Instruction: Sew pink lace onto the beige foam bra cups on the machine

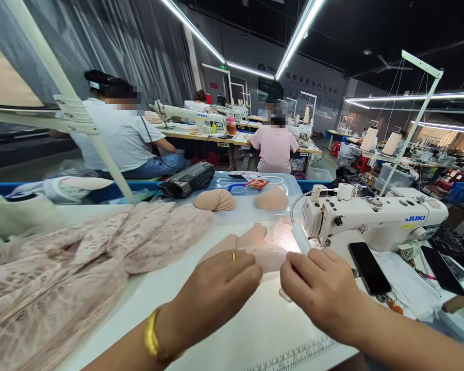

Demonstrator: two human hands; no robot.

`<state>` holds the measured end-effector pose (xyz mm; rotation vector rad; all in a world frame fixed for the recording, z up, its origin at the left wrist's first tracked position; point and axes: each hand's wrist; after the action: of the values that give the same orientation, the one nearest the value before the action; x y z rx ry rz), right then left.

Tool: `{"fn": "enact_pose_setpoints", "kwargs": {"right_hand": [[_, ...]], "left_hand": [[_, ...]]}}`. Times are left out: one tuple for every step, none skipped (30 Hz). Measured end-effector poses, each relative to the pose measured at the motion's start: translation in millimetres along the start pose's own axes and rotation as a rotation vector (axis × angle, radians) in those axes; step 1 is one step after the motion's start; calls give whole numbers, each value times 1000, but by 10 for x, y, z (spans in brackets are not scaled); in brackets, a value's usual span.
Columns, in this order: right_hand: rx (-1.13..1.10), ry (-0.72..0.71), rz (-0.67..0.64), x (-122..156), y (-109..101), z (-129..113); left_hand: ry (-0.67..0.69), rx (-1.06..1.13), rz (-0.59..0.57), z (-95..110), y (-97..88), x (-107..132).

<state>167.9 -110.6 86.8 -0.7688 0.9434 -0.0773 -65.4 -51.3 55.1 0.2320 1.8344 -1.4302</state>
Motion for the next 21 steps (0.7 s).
{"fn": "enact_pose_setpoints", "kwargs": {"right_hand": [[-11,3,17,134,134,-25],[-27,3,32,283,279,-41],[-52,2,18,437,428,-43],[-87,-11,10,588,573,-30],[-134,-33,-25,727,706,-2],[-190,-78,-67,845,822,41],[-236,-119,-112,938,917,96],[-271,-139,-157,1003,991,159],[-292,-145,-201,1041,1046,226],[-304,-141,-236,1057,1085,292],[-310,-127,-260,1058,1111,353],[-315,-111,-274,1051,1129,405],[-325,-95,-279,1042,1140,446],[-338,-75,-278,1036,1147,476],[-353,-49,-273,1036,1149,495],[-366,-14,-269,1044,1145,506],[-377,20,-267,1057,1137,511],[-387,50,-264,1074,1124,513],[-400,71,-262,1092,1106,514],[-416,81,-266,1108,1086,517],[-436,82,-273,1120,1065,521]], "left_hand": [[76,-70,-26,37,69,87],[124,-124,-80,83,144,171],[144,-156,-142,130,221,246],[151,-155,-205,172,296,306],[166,-137,-248,205,366,346],[187,-110,-273,222,428,361],[212,-84,-288,222,485,353],[231,-66,-299,206,538,325],[228,-57,-321,178,590,281],[204,-54,-358,145,643,229],[161,-53,-408,111,697,176],[105,-50,-463,82,751,128],[50,-46,-505,62,803,91],[6,-42,-527,52,850,68],[-17,-35,-528,51,893,58],[-19,-26,-508,56,930,60],[-1,-17,-474,64,961,71],[27,-11,-436,73,987,87],[55,-9,-400,82,1008,105],[76,-9,-373,88,1023,119],[87,-10,-354,93,1032,128]]}}
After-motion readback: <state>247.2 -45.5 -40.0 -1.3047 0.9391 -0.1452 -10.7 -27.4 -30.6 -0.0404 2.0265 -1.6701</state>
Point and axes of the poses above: each hand's wrist, its own x-axis away from the middle knuckle, its own y-axis out of the palm, z = x × y, and after that the axes turned 3 degrees about y, right-handed
